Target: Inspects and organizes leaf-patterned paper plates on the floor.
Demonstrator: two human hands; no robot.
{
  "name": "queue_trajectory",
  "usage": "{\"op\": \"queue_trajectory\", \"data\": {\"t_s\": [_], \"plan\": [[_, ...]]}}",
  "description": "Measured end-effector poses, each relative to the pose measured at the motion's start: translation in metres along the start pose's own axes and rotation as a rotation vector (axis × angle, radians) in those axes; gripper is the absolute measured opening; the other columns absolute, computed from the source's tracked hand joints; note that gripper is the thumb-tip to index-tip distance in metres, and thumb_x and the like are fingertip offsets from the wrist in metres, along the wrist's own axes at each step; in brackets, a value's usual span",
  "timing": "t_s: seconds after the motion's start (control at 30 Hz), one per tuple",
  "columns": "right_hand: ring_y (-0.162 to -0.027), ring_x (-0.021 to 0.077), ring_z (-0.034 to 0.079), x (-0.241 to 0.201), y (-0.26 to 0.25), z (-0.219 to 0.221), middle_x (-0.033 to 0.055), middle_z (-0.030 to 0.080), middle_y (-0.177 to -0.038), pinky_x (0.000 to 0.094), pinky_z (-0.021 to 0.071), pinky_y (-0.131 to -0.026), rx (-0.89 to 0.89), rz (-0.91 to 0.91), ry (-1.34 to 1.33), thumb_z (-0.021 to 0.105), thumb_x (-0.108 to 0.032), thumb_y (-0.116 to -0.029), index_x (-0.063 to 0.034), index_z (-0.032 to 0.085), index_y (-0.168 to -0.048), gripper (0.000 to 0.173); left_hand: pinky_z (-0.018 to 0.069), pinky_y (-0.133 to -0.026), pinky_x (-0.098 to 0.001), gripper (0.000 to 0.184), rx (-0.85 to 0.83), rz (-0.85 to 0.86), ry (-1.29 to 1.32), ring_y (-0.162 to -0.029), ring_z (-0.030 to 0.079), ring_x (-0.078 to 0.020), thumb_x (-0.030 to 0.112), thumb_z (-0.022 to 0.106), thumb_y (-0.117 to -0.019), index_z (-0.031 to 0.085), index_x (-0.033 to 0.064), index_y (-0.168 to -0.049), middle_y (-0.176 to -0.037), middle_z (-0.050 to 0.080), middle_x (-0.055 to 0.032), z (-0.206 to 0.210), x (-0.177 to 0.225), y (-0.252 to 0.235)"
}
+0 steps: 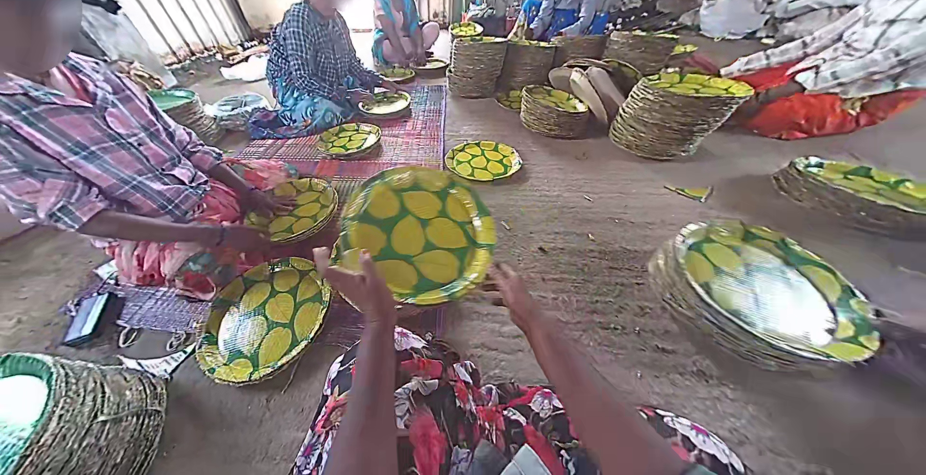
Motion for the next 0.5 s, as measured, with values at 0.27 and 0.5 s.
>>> {"op": "queue_trajectory", "data": {"t_s": [0.27, 0.5], "plan": [[-0.131, 0.0348, 0.058, 0.072, -0.004, -0.064, 0.0243, 0.059, -0.142, 0.0495, 0.0433, -0.112, -0.017, 0.028, 0.575, 0.049, -0.022, -0.1088, 0.0020, 0.052, -0.146, 0.044, 0.0402, -0.113, -0.0411, 0.059, -0.443, -0.045, 0.027, -0.144, 0.040, -0.0368, 0.009, 0.052, -0.1006, 0.030, -0.0142, -0.150, -0.157, 0.033, -0.0358, 0.087, -0.002, 0.074], [-0.138, 0.0454, 0.050, 0.035, 0.053, -0.233, 0.0266, 0.055, -0.147, 0.0625, 0.0354, -0.115, 0.667, -0.335, 0.927, 0.052, -0.020, -0.1051, -0.0010, 0.062, -0.140, 0.041, 0.0376, -0.118, -0.0520, 0.055, -1.403, 0.074, -0.280, -0.143, 0.046, -0.0404, 0.020, 0.058, -0.1025, 0.044, -0.0059, -0.149, -0.154, 0.045, -0.0289, 0.186, -0.015, 0.249]]}}
Point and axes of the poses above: each hand's wrist, its own y-axis away from the middle knuckle, its own z-axis out of the palm, x = y × z, the point moved 10 cm from there along -y, towards the middle knuckle
